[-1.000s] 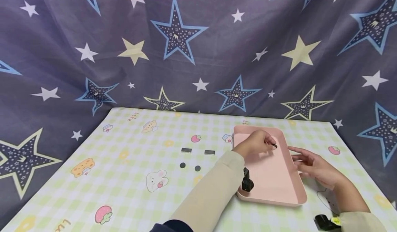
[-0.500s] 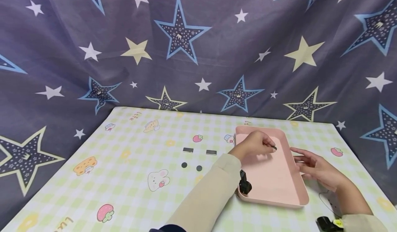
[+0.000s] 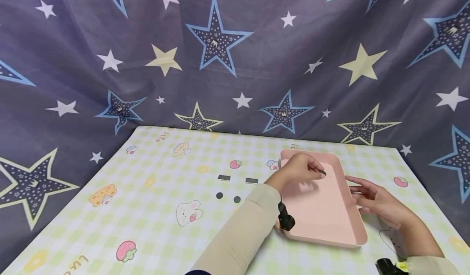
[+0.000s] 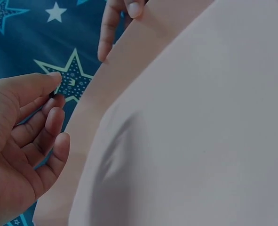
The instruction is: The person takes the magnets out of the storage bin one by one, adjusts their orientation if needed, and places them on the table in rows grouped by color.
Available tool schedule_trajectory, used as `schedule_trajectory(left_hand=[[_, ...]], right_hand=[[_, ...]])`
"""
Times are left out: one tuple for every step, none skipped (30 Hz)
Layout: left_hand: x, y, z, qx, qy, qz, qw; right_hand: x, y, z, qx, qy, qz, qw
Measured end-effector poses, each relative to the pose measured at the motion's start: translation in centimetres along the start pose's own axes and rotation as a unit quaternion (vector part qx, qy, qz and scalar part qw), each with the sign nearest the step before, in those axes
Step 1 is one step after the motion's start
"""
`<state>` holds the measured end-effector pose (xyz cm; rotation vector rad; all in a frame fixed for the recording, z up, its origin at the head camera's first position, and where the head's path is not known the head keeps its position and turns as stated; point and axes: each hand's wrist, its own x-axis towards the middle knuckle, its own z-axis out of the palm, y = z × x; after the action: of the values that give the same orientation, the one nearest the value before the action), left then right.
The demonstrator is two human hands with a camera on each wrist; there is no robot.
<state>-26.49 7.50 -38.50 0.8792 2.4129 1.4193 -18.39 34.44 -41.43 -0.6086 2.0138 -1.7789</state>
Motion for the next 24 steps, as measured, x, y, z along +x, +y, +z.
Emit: schedule_trajectory(left_hand=[[-0.1,0.0,-0.1,-0.004,-0.001,0.0,1.0],[-0.1,0.0,-0.2,-0.008,-0.002,0.001,1.0],[-0.2,0.1,-0.4,-0.013,-0.004,0.001,0.9999],[-0.3,0.1,-0.5,-0.019,-0.004,0.002,0.9998],[-0.4,0.1,-0.6,-0.023,-0.004,0.003,0.9997],[-0.5,0.2,-0.7,-0.027,-0.005,0.005,0.9996],[-0.6,0.2,-0.8,-0.029,-0.005,0.007,0.9995],[-0.7,0.3,-0.9,-0.032,-0.006,0.01,0.9994],[-0.8,0.3,-0.9,-0.035,-0.006,0.012,0.9993],[-0.9,0.4,-1.0,-0.036,-0.005,0.014,0.9992],[-1.0,0.5,-1.1,-0.036,-0.006,0.016,0.9992],[-1.1,0.5,-1.2,-0.038,-0.006,0.018,0.9991],[-1.2,0.6,-1.3,-0.038,-0.006,0.019,0.9991],[-1.3,0.7,-1.3,-0.04,-0.006,0.019,0.999],[-1.4,0.7,-1.4,-0.041,-0.006,0.019,0.999],[-1.5,0.8,-1.5,-0.04,-0.006,0.02,0.999],[-1.6,0.8,-1.6,-0.041,-0.006,0.02,0.999],[-1.6,0.9,-1.6,-0.041,-0.005,0.02,0.999],[-1.7,0.9,-1.7,-0.037,-0.005,0.02,0.9991],[-1.8,0.9,-1.8,-0.036,-0.004,0.019,0.9992],[-1.9,0.9,-1.8,-0.033,-0.003,0.019,0.9993],[-2.0,0.9,-1.9,-0.028,-0.002,0.021,0.9994],[-2.0,0.8,-1.9,-0.024,-0.001,0.023,0.9994],[-2.1,0.6,-2.0,-0.018,0.001,0.028,0.9995]], right_hand=[[0.0,0.0,0.0,0.0,0.0,-0.001,1.0],[0.0,0.0,0.0,0.0,0.0,-0.001,1.0],[0.0,0.1,0.0,0.0,0.0,-0.002,1.0],[0.0,0.1,0.0,0.0,0.0,-0.002,1.0],[0.0,0.1,0.0,0.0,0.0,-0.003,1.0],[0.0,0.1,0.0,0.0,0.0,-0.003,1.0],[0.0,0.1,0.0,-0.001,0.001,-0.003,1.0],[0.0,0.1,0.1,-0.002,0.001,-0.003,1.0],[0.0,0.1,0.1,-0.003,0.002,-0.002,1.0],[0.0,0.1,0.1,-0.004,0.003,-0.002,1.0],[0.0,0.1,0.1,-0.004,0.003,-0.002,1.0],[0.0,0.1,0.1,-0.004,0.003,-0.001,1.0],[0.0,0.1,0.1,-0.004,0.003,-0.001,1.0],[0.0,0.1,0.1,-0.003,0.003,0.0,1.0],[0.0,0.1,0.1,-0.003,0.003,0.0,1.0],[0.0,0.1,0.1,-0.002,0.003,0.0,1.0],[0.0,0.1,0.0,-0.001,0.002,0.0,1.0],[0.0,0.1,0.0,0.0,0.003,0.001,1.0],[0.0,0.1,0.0,0.0,0.003,0.001,1.0],[0.0,0.1,0.0,0.001,0.003,0.002,1.0],[0.0,0.1,0.0,0.0,0.003,0.002,1.0],[0.1,0.1,0.0,0.001,0.003,0.002,1.0],[0.1,0.1,0.0,0.001,0.002,0.002,1.0],[0.1,0.1,0.1,0.001,0.002,0.002,1.0]])
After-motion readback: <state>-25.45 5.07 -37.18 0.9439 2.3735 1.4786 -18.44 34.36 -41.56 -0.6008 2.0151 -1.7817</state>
